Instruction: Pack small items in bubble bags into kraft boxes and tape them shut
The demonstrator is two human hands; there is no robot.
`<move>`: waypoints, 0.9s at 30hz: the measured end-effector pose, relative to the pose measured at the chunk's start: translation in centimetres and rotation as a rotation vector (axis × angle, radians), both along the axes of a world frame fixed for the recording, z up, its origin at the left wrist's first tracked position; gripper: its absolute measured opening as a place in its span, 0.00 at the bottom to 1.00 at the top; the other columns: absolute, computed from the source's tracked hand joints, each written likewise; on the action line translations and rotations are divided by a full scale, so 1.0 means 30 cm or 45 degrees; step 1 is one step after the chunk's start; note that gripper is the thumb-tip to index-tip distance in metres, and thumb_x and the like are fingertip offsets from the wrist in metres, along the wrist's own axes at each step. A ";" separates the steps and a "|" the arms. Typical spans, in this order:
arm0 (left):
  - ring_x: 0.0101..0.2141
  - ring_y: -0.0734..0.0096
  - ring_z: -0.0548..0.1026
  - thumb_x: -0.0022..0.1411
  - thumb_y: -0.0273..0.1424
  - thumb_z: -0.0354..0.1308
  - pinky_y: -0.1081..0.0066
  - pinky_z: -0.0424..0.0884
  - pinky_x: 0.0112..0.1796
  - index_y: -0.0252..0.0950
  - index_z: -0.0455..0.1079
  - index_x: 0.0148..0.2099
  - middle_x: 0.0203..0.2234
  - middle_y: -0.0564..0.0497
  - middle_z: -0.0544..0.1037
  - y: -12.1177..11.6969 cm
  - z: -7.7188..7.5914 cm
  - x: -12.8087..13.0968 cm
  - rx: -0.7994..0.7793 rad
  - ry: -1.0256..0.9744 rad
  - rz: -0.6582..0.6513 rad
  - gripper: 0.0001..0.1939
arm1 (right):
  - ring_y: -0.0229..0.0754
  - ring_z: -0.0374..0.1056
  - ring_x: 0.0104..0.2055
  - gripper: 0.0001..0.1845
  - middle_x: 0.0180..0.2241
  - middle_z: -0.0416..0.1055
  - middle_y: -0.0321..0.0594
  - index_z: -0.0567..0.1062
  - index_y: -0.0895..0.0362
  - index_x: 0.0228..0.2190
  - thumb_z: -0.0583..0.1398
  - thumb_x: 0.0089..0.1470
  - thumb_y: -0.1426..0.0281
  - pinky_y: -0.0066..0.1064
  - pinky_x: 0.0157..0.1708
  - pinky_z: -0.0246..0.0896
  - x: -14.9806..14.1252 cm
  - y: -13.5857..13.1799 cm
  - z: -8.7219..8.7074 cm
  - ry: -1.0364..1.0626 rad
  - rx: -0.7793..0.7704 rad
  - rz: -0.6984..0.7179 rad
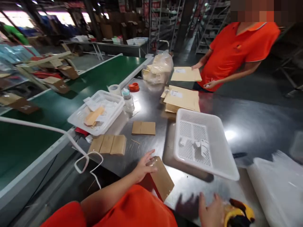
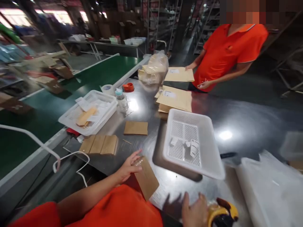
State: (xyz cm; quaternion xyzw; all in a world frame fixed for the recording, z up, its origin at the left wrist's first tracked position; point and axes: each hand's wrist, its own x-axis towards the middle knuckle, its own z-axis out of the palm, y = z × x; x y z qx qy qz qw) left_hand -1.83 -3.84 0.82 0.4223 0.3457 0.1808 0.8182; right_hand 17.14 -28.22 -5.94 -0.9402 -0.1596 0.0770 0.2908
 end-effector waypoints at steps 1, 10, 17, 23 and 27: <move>0.40 0.67 0.72 0.30 0.32 0.75 0.68 0.68 0.42 0.42 0.64 0.57 0.41 0.51 0.73 -0.005 -0.010 0.008 -0.037 -0.014 -0.003 0.47 | 0.65 0.64 0.56 0.38 0.52 0.68 0.64 0.66 0.62 0.50 0.48 0.49 0.47 0.56 0.51 0.62 -0.039 0.091 0.031 0.181 0.164 0.114; 0.44 0.58 0.73 0.36 0.32 0.72 0.58 0.68 0.48 0.37 0.72 0.43 0.42 0.48 0.75 0.211 -0.139 -0.111 0.579 0.359 0.013 0.28 | 0.55 0.72 0.48 0.48 0.48 0.73 0.51 0.61 0.57 0.52 0.58 0.39 0.38 0.39 0.44 0.71 -0.340 0.525 -0.033 0.929 0.341 0.436; 0.57 0.49 0.64 0.59 0.31 0.54 0.51 0.59 0.57 0.30 0.66 0.53 0.53 0.35 0.67 0.548 -0.226 -0.621 1.101 1.549 0.540 0.20 | 0.55 0.71 0.49 0.47 0.48 0.73 0.56 0.58 0.61 0.53 0.50 0.45 0.37 0.42 0.47 0.67 -0.428 0.895 -0.158 0.797 0.192 0.473; 0.64 0.39 0.51 0.52 0.45 0.63 0.43 0.53 0.58 0.27 0.48 0.68 0.65 0.26 0.49 0.679 -0.338 -0.771 0.952 1.871 0.183 0.49 | 0.66 0.61 0.58 0.41 0.57 0.60 0.70 0.57 0.70 0.58 0.43 0.57 0.50 0.53 0.51 0.60 -0.595 1.163 -0.134 0.261 -0.160 0.677; 0.66 0.36 0.43 0.53 0.49 0.61 0.37 0.50 0.56 0.44 0.44 0.70 0.69 0.35 0.36 0.670 -0.361 -0.758 0.940 1.873 -0.087 0.48 | 0.69 0.53 0.63 0.47 0.65 0.49 0.62 0.53 0.57 0.64 0.57 0.50 0.46 0.57 0.53 0.57 -0.666 1.125 -0.139 0.052 -0.264 0.997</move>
